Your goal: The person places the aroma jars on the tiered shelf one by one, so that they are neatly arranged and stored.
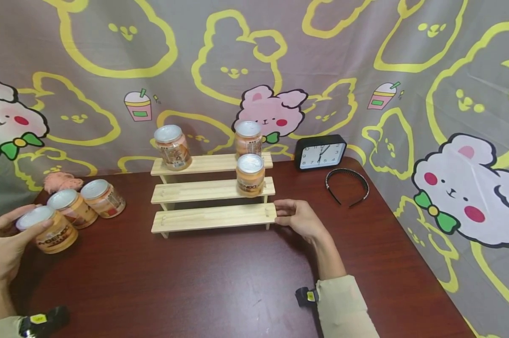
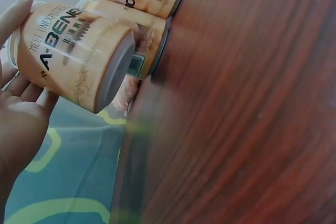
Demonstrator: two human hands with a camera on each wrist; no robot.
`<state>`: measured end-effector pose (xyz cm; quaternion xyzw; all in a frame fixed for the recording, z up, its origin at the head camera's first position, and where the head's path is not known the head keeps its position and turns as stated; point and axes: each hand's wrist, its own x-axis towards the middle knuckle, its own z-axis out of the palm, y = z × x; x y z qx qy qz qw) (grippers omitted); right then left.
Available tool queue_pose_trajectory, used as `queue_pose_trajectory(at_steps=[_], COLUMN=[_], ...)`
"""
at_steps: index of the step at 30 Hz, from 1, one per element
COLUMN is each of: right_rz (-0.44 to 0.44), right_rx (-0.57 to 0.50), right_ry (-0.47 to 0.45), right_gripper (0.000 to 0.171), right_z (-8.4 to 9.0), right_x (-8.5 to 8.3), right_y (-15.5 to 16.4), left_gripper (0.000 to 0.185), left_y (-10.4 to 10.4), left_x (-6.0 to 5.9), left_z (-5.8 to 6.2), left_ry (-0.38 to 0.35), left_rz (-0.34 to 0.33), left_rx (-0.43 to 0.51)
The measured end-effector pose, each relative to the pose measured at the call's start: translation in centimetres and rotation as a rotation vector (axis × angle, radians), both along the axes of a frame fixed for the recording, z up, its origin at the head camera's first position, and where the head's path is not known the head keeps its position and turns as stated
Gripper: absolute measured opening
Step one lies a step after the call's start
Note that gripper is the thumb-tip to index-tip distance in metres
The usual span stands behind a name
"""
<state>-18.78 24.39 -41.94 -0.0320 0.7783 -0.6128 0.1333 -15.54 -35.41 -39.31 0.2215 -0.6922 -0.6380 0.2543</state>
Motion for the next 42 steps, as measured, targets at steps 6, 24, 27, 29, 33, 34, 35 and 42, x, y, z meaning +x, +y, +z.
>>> queue_pose_trajectory(at_steps=[6,24,27,29,33,34,35,42], right_rz=[0.005,0.000,-0.004,-0.006,-0.005,-0.003,-0.002,-0.004], right_rx=[-0.003,-0.039,-0.038,-0.036,-0.038,-0.038,-0.039,-0.045], right_ry=[0.005,0.003,-0.002,-0.005,-0.007,-0.005,-0.004,0.002], right_gripper=[0.051,0.052,0.052,0.053,0.053,0.053,0.052,0.052], right_z=[0.1,-0.4,-0.4,-0.4,-0.3,-0.3,-0.3,-0.3], right_x=[0.0,0.0,0.0,0.0,-0.1,-0.1,-0.1,0.0], right_y=[0.1,0.0,0.0,0.0,-0.1,-0.1,-0.1,0.0], left_gripper=[0.048,0.062,0.061,0.059,0.056,0.055,0.055,0.051], left_y=[0.8,4.8,5.5,6.0,7.1,7.3,7.5,8.7], left_x=[0.1,-0.7,-0.9,-1.1,-1.4,-1.4,-1.4,-1.5], left_z=[0.2,2.1,2.4,2.5,2.7,2.8,2.9,3.3], left_ry=[0.048,-0.144,-0.109,-0.056,0.025,0.036,0.032,0.068], left_rz=[-0.057,-0.088,-0.123,-0.143,-0.170,-0.174,-0.174,-0.206], left_rx=[0.025,-0.312,-0.313,-0.310,-0.282,-0.276,-0.275,-0.361])
